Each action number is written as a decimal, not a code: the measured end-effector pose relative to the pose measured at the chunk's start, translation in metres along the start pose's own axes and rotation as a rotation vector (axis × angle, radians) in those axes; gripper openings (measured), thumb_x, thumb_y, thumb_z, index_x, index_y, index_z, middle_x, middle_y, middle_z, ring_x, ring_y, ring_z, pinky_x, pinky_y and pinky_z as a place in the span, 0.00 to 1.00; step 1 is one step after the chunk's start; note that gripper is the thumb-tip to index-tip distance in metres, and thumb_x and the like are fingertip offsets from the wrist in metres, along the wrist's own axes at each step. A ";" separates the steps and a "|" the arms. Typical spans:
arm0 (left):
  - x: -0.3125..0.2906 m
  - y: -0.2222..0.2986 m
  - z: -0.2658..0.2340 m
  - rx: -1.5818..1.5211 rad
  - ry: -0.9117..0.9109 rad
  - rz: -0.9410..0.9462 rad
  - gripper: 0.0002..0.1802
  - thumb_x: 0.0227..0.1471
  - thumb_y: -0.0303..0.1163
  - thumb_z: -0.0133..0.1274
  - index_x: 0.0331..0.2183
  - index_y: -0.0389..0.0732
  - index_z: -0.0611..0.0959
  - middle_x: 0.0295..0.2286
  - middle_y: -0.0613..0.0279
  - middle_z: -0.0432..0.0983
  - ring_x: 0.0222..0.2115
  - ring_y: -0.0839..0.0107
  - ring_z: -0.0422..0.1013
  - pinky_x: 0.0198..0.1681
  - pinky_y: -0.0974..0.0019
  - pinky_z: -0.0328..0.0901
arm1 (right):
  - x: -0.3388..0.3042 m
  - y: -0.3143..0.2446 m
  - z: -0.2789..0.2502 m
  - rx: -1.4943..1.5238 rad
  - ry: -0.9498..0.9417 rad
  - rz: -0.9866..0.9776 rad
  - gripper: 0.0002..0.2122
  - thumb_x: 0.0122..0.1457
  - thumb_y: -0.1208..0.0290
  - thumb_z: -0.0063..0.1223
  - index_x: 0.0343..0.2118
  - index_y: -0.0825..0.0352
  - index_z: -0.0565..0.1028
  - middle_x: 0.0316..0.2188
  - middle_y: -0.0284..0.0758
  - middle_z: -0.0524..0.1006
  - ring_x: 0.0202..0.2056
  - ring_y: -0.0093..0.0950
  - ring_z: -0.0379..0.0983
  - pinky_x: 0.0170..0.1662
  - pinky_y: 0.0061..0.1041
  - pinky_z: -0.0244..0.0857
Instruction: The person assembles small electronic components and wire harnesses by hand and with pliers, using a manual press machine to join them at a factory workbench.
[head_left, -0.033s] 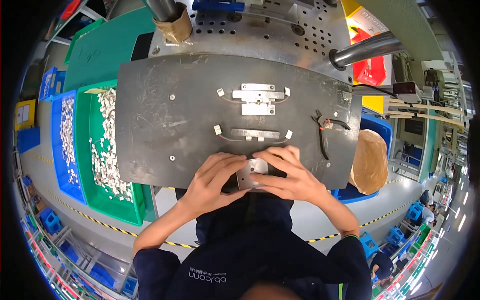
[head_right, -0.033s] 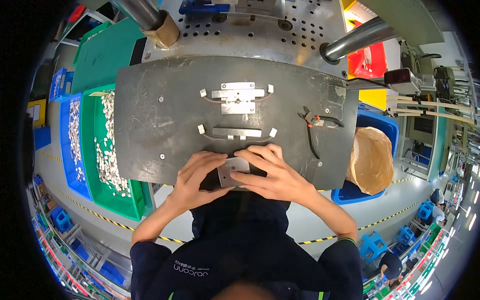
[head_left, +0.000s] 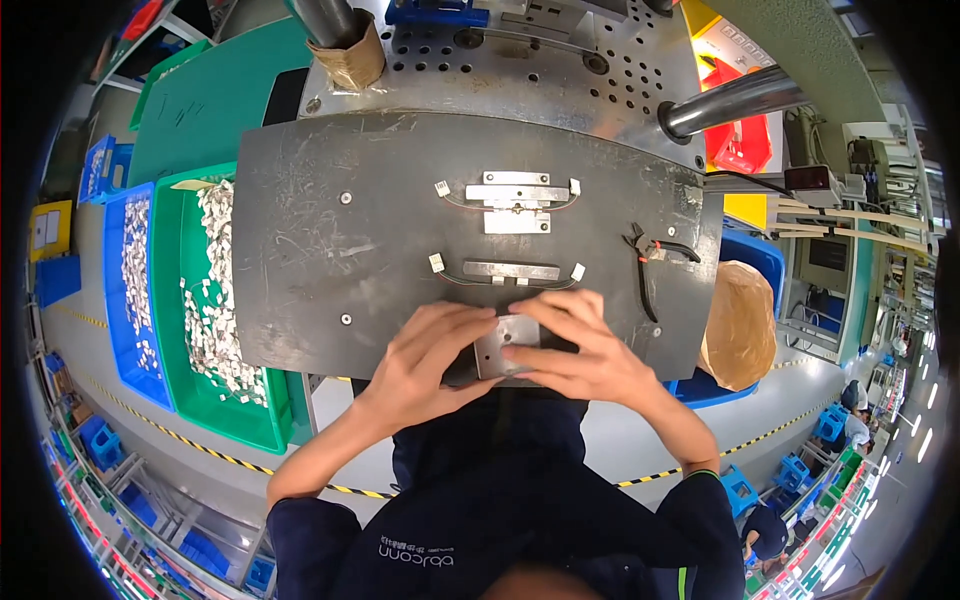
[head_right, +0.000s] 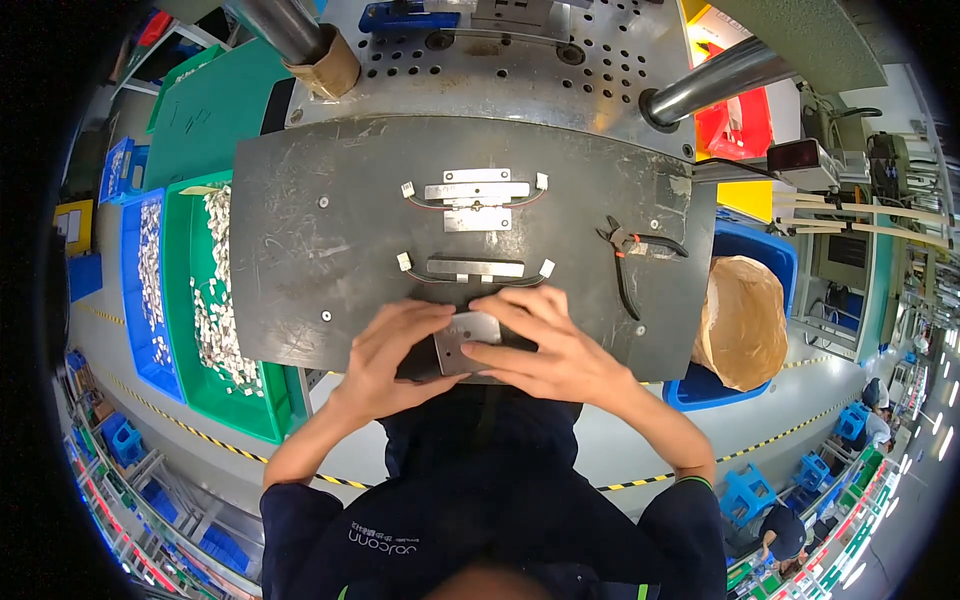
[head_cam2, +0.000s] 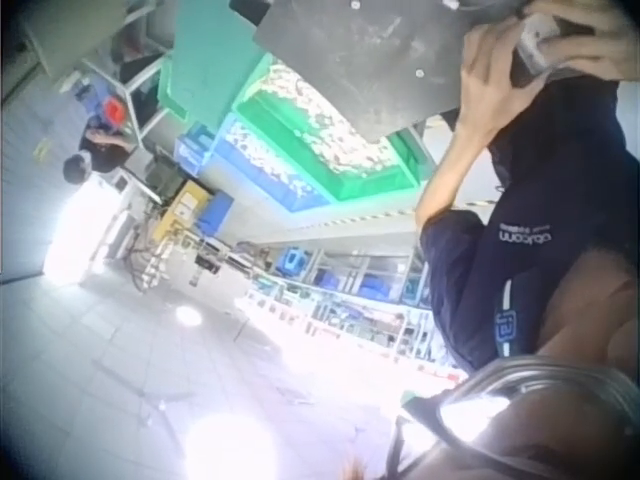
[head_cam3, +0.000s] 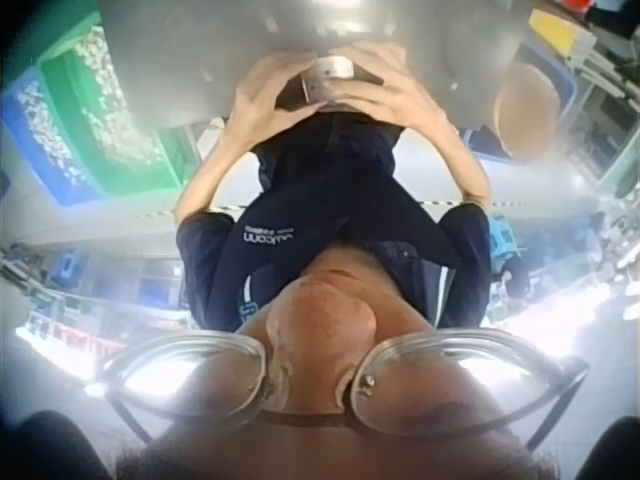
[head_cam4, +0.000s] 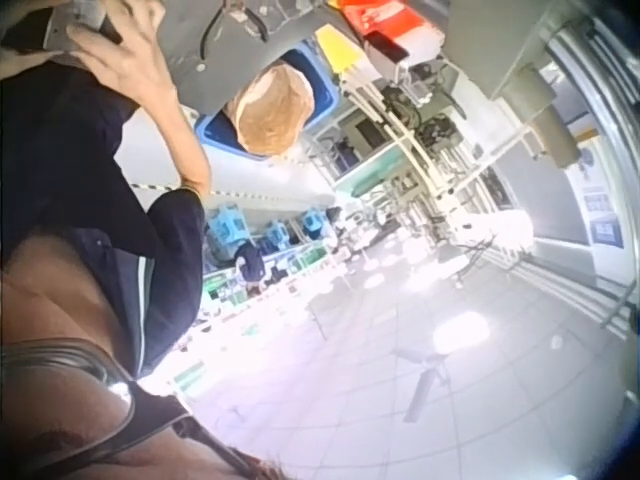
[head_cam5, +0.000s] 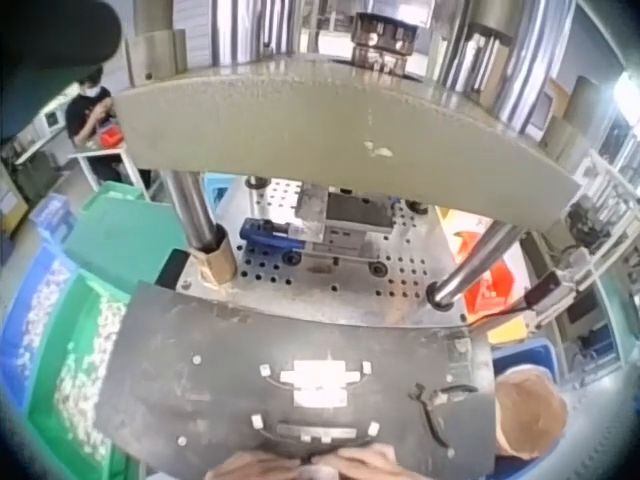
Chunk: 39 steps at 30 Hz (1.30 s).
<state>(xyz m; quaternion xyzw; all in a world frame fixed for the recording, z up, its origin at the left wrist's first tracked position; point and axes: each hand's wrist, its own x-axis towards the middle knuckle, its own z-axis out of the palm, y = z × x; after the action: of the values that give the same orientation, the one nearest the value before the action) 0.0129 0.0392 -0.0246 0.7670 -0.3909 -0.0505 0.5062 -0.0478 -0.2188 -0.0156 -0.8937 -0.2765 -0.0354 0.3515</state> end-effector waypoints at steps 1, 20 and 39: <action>0.012 -0.003 -0.007 0.001 0.022 0.026 0.38 0.35 0.27 0.76 0.51 0.34 0.82 0.47 0.50 0.81 0.48 0.49 0.76 0.51 0.50 0.73 | 0.008 0.002 -0.007 0.025 0.074 -0.024 0.20 0.48 0.63 0.74 0.46 0.55 0.87 0.57 0.40 0.78 0.55 0.41 0.73 0.54 0.41 0.62; 0.111 -0.060 -0.023 0.072 -0.020 0.078 0.33 0.41 0.26 0.72 0.53 0.39 0.85 0.49 0.57 0.80 0.46 0.55 0.76 0.50 0.57 0.74 | 0.069 0.075 -0.029 -0.002 0.209 0.079 0.21 0.45 0.70 0.77 0.46 0.55 0.88 0.55 0.36 0.80 0.56 0.38 0.72 0.61 0.38 0.59; 0.138 -0.063 -0.030 0.018 0.011 0.208 0.35 0.37 0.30 0.77 0.52 0.45 0.87 0.44 0.53 0.80 0.51 0.51 0.76 0.64 0.49 0.66 | 0.071 0.084 -0.047 0.194 0.265 0.199 0.29 0.42 0.74 0.81 0.51 0.64 0.80 0.57 0.44 0.78 0.61 0.41 0.72 0.65 0.42 0.65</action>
<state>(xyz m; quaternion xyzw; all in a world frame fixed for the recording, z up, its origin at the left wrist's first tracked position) 0.1568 -0.0174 -0.0173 0.7271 -0.4660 0.0099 0.5041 0.0620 -0.2665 -0.0137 -0.8662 -0.1403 -0.0910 0.4710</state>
